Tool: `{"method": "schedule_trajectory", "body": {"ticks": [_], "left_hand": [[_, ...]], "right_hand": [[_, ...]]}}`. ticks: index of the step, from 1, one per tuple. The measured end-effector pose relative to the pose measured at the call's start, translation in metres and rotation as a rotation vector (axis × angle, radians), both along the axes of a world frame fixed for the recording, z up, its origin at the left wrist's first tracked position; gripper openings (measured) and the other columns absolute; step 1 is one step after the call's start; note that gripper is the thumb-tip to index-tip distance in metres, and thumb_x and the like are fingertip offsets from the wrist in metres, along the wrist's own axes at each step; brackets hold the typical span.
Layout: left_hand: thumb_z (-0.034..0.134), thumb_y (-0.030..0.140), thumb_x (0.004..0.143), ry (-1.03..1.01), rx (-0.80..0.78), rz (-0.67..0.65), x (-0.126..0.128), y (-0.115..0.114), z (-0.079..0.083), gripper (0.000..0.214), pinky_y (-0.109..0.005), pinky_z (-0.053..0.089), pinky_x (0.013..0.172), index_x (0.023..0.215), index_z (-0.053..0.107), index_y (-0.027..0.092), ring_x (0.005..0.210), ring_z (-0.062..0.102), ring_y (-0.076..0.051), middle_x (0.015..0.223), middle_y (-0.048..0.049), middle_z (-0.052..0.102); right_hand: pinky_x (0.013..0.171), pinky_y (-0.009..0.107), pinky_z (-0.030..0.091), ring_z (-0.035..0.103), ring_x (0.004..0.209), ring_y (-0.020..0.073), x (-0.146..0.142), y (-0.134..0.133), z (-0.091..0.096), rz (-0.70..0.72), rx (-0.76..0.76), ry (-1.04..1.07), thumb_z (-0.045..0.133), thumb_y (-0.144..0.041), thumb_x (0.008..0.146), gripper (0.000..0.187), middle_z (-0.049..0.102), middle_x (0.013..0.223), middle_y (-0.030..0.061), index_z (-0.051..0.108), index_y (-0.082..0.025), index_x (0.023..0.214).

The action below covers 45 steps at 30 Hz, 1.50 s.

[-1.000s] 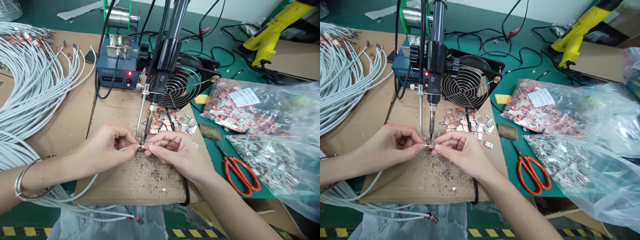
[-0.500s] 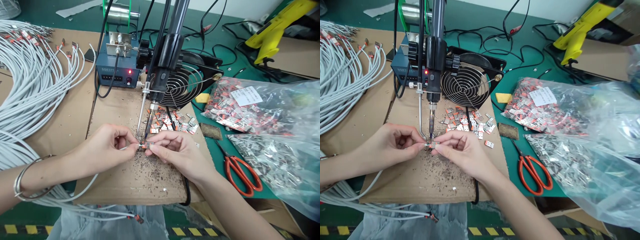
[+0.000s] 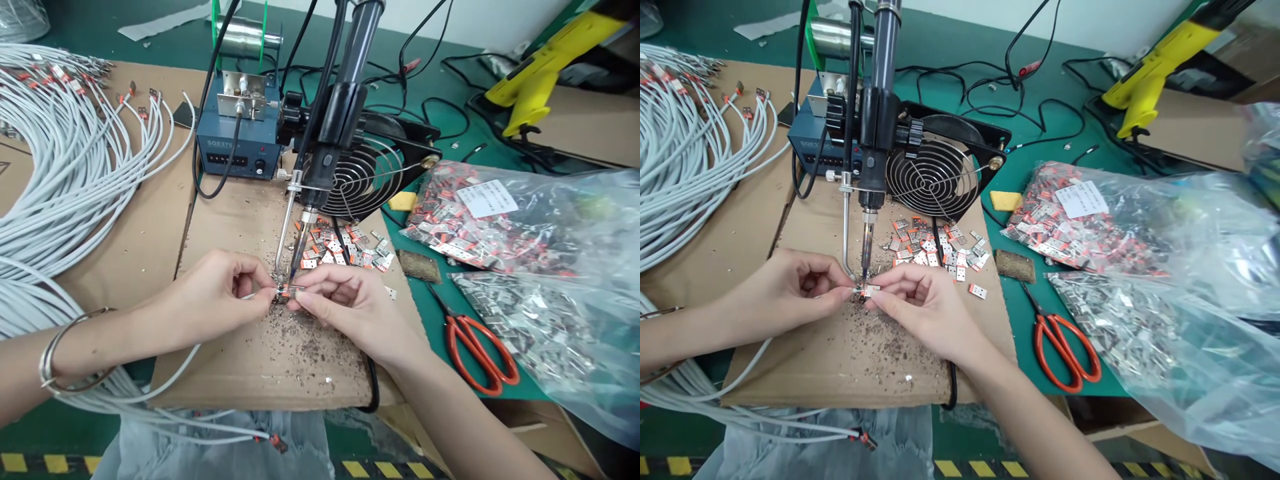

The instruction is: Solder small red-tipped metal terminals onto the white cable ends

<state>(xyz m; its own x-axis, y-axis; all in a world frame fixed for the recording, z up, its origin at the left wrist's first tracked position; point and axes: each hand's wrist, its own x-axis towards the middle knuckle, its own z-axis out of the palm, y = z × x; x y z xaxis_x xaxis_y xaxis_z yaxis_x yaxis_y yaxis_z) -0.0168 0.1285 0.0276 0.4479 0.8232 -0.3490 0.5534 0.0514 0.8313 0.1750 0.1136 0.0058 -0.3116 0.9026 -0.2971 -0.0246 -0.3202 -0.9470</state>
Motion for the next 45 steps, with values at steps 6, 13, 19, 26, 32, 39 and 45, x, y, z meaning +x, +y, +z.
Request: {"method": "schedule_trajectory", "body": {"ticks": [6, 13, 19, 26, 32, 39, 45], "left_hand": [[0.055, 0.024, 0.076, -0.002, 0.003, -0.003, -0.0005, -0.0023, 0.0024, 0.013, -0.020, 0.029, 0.045, 0.073, 0.066, 0.017, 0.048, 0.037, -0.008, 0.051, 0.0065, 0.041], [0.055, 0.023, 0.075, -0.002, -0.008, -0.007, 0.0011, -0.0015, 0.0063, 0.012, -0.020, 0.029, 0.045, 0.074, 0.066, 0.017, 0.048, 0.037, -0.008, 0.051, 0.0068, 0.041], [0.055, 0.022, 0.075, -0.006, 0.003, -0.006, 0.0007, -0.0020, 0.0064, 0.012, -0.020, 0.029, 0.046, 0.073, 0.066, 0.017, 0.048, 0.037, -0.008, 0.051, 0.0067, 0.041], [0.055, 0.023, 0.075, -0.039, 0.020, 0.004, -0.0008, -0.0024, 0.0001, 0.012, -0.019, 0.028, 0.044, 0.073, 0.066, 0.017, 0.047, 0.037, -0.008, 0.051, 0.0068, 0.040], [0.055, 0.026, 0.074, -0.028, -0.059, 0.027, 0.0022, -0.0012, 0.0047, 0.015, -0.020, 0.028, 0.045, 0.075, 0.066, 0.016, 0.046, 0.035, -0.008, 0.050, 0.0071, 0.038], [0.053, 0.026, 0.077, 0.014, -0.097, -0.001, 0.0001, -0.0013, 0.0055, 0.016, -0.021, 0.026, 0.044, 0.075, 0.066, 0.015, 0.047, 0.034, -0.009, 0.050, 0.0068, 0.037], [0.051, 0.029, 0.081, -0.041, -0.127, -0.045, -0.0025, -0.0019, 0.0014, 0.020, -0.021, 0.024, 0.043, 0.076, 0.065, 0.015, 0.046, 0.032, -0.009, 0.050, 0.0070, 0.036]], "right_hand": [[0.047, 0.016, 0.046, 0.069, 0.063, 0.0106, 0.0028, 0.0004, 0.0003, 0.041, 0.020, 0.032, 0.071, -0.017, 0.072, 0.007, 0.073, 0.066, 0.0009, 0.067, -0.019, 0.078], [0.046, 0.017, 0.045, 0.066, 0.058, 0.0091, 0.0042, -0.0004, -0.0001, 0.050, 0.044, 0.055, 0.069, -0.016, 0.074, 0.007, 0.073, 0.067, 0.0010, 0.066, -0.018, 0.079], [0.048, 0.019, 0.047, 0.066, 0.058, 0.0105, 0.0037, -0.0002, -0.0010, 0.058, 0.069, 0.029, 0.070, -0.018, 0.074, 0.007, 0.072, 0.068, 0.0011, 0.065, -0.019, 0.079], [0.055, 0.022, 0.052, 0.070, 0.067, 0.0151, 0.0029, -0.0014, -0.0017, 0.042, 0.074, 0.024, 0.073, -0.025, 0.071, 0.012, 0.071, 0.068, 0.0012, 0.064, -0.020, 0.077], [0.057, 0.022, 0.053, 0.070, 0.068, 0.0144, 0.0039, -0.0010, -0.0010, 0.041, 0.070, 0.017, 0.072, -0.021, 0.070, 0.009, 0.071, 0.069, 0.0010, 0.065, -0.019, 0.075], [0.042, 0.019, 0.044, 0.063, 0.054, 0.0103, 0.0012, 0.0008, 0.0026, 0.061, 0.036, -0.048, 0.075, -0.023, 0.066, 0.014, 0.070, 0.063, 0.0004, 0.064, -0.019, 0.072], [0.038, 0.019, 0.037, 0.056, 0.047, 0.0076, 0.0020, 0.0004, 0.0048, 0.080, 0.007, -0.062, 0.074, -0.022, 0.066, 0.013, 0.071, 0.063, 0.0006, 0.064, -0.018, 0.073]]}}
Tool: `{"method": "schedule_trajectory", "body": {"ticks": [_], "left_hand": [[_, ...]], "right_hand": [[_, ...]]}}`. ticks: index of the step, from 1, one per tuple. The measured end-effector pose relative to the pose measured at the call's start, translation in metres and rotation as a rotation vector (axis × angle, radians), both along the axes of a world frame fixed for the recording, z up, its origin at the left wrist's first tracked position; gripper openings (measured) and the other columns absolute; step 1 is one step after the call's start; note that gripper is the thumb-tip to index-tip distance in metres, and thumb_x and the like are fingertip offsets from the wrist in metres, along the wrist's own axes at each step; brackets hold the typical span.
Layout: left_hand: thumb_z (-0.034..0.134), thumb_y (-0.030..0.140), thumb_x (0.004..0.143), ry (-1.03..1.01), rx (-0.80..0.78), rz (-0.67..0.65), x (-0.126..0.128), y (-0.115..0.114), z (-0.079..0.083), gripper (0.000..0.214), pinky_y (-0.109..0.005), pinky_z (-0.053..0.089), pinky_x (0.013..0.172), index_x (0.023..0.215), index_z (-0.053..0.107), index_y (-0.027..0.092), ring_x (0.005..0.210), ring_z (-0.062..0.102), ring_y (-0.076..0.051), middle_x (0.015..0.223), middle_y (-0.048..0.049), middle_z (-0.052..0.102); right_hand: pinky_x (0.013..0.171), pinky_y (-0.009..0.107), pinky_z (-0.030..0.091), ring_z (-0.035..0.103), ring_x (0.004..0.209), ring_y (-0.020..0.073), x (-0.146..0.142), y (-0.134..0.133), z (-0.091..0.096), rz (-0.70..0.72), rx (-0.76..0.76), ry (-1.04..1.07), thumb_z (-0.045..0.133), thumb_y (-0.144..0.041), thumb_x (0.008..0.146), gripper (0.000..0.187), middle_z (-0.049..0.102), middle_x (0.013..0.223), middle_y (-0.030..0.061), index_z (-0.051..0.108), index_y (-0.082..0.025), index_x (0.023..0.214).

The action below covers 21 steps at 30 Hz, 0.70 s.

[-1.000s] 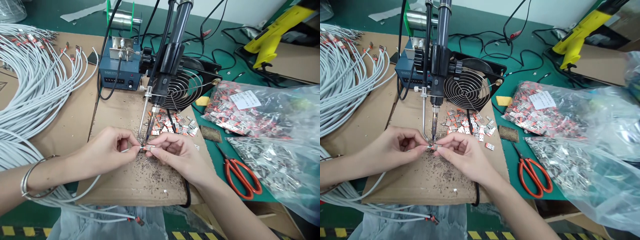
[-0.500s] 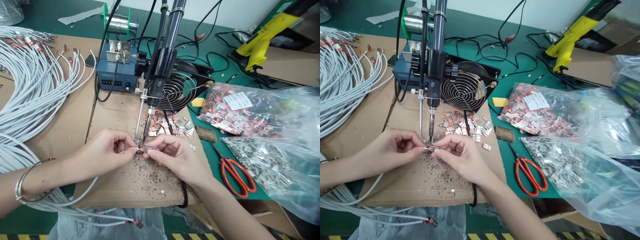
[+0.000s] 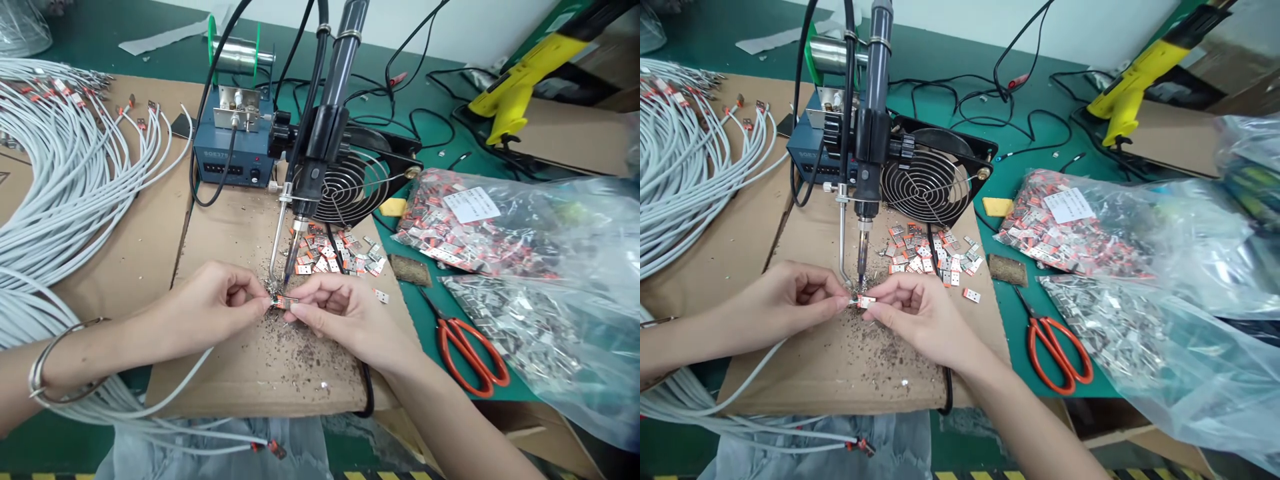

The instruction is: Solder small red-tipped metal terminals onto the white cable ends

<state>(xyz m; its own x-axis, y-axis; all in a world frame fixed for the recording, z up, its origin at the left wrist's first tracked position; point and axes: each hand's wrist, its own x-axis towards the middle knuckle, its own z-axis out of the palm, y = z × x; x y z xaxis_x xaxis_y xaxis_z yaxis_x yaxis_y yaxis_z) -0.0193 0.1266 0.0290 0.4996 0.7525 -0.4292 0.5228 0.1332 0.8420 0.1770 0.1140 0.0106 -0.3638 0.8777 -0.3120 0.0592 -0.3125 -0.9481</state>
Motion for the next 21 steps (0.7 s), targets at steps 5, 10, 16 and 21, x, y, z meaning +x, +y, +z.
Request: {"method": "schedule_trajectory", "body": {"ticks": [5, 10, 16, 21], "left_hand": [[0.054, 0.036, 0.082, -0.084, -0.049, -0.154, -0.004, -0.003, -0.002, 0.023, -0.020, 0.031, 0.050, 0.080, 0.065, 0.015, 0.055, 0.043, -0.010, 0.060, 0.0035, 0.052], [0.059, 0.033, 0.079, -0.097, -0.076, -0.153, -0.003, -0.016, 0.008, 0.019, -0.020, 0.033, 0.054, 0.077, 0.066, 0.016, 0.059, 0.045, -0.010, 0.062, 0.0036, 0.053], [0.058, 0.029, 0.080, -0.171, -0.140, -0.118, 0.000, -0.043, 0.014, 0.017, -0.022, 0.031, 0.053, 0.076, 0.065, 0.015, 0.057, 0.040, -0.011, 0.060, 0.0038, 0.050], [0.059, 0.028, 0.079, -0.295, -0.191, -0.109, -0.002, -0.058, 0.007, 0.018, -0.021, 0.029, 0.052, 0.075, 0.067, 0.013, 0.056, 0.037, -0.009, 0.058, 0.0043, 0.049]], "right_hand": [[0.045, 0.019, 0.041, 0.058, 0.051, 0.0083, 0.007, -0.001, 0.004, 0.098, 0.020, 0.050, 0.072, -0.019, 0.068, 0.008, 0.070, 0.061, 0.0007, 0.066, -0.017, 0.074], [0.050, 0.019, 0.044, 0.059, 0.052, 0.0083, 0.013, -0.011, 0.013, 0.127, 0.008, 0.109, 0.073, -0.017, 0.067, 0.009, 0.069, 0.059, -0.0004, 0.067, -0.017, 0.073], [0.049, 0.018, 0.042, 0.057, 0.050, 0.0071, 0.015, -0.038, 0.026, 0.116, 0.003, 0.147, 0.075, -0.010, 0.064, 0.014, 0.069, 0.060, -0.0013, 0.067, -0.017, 0.072], [0.050, 0.017, 0.044, 0.060, 0.053, 0.0076, 0.012, -0.056, 0.028, 0.095, 0.007, 0.182, 0.072, -0.017, 0.069, 0.007, 0.069, 0.061, 0.0004, 0.067, -0.016, 0.073]]}}
